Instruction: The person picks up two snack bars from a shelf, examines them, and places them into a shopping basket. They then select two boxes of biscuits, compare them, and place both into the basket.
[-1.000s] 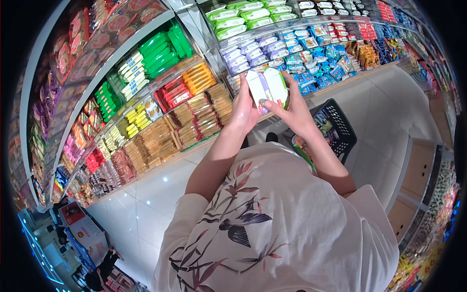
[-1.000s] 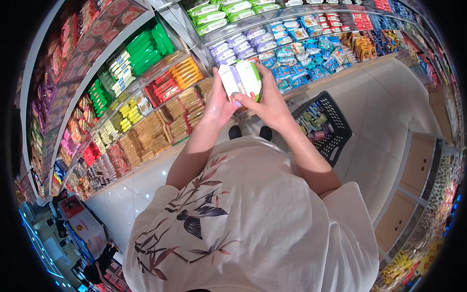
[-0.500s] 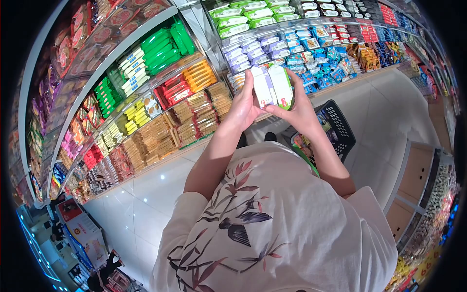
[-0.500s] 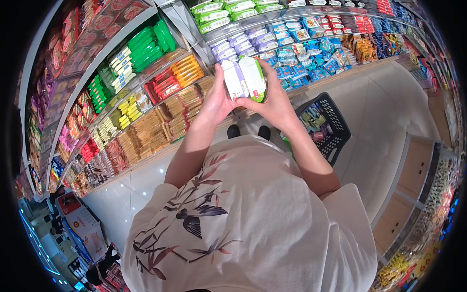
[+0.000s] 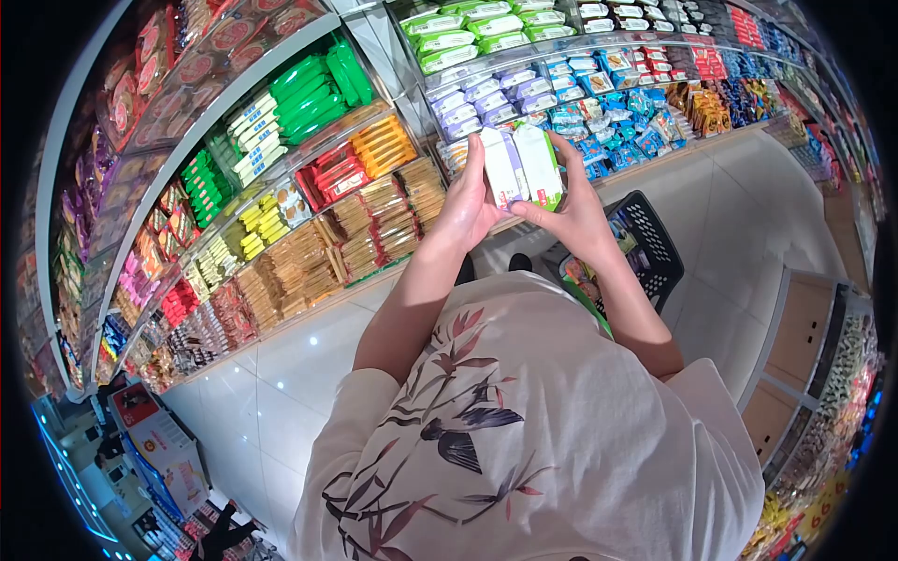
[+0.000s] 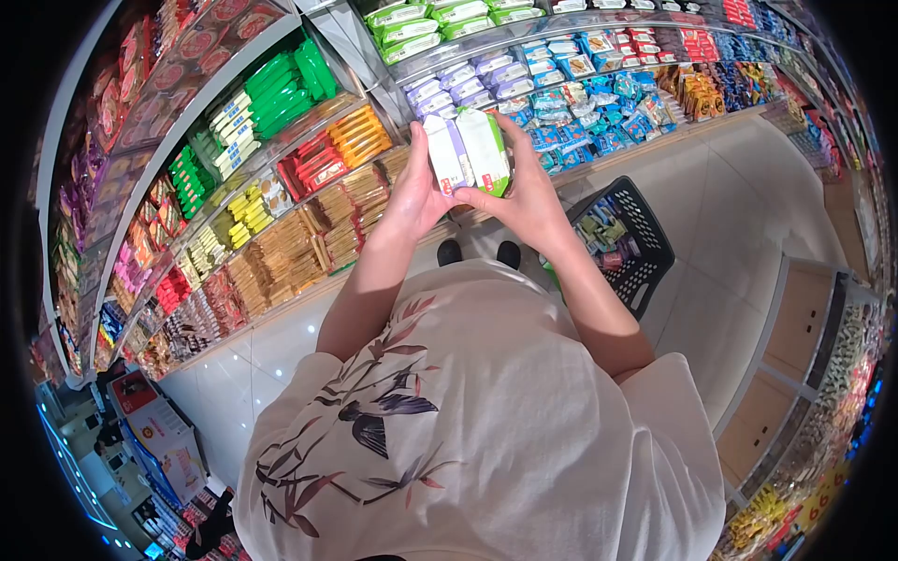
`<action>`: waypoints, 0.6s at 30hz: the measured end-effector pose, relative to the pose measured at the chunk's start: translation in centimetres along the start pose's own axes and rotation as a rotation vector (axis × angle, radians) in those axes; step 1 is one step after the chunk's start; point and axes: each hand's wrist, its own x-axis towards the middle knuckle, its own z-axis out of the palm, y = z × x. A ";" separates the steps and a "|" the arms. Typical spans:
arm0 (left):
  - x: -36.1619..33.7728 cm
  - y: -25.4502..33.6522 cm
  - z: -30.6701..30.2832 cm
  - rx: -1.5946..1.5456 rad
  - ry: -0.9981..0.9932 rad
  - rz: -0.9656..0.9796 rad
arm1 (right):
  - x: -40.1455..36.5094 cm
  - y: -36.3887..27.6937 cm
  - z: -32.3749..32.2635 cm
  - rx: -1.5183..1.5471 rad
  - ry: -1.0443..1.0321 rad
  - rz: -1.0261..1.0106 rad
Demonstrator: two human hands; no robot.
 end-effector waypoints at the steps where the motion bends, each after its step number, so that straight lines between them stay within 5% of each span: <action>1: 0.0 0.0 0.0 0.002 0.000 0.001 | 0.0 0.0 0.0 0.006 -0.001 0.003; 18: 0.0 0.0 0.3 0.011 0.004 0.015 | 0.0 0.1 0.0 0.008 0.013 -0.009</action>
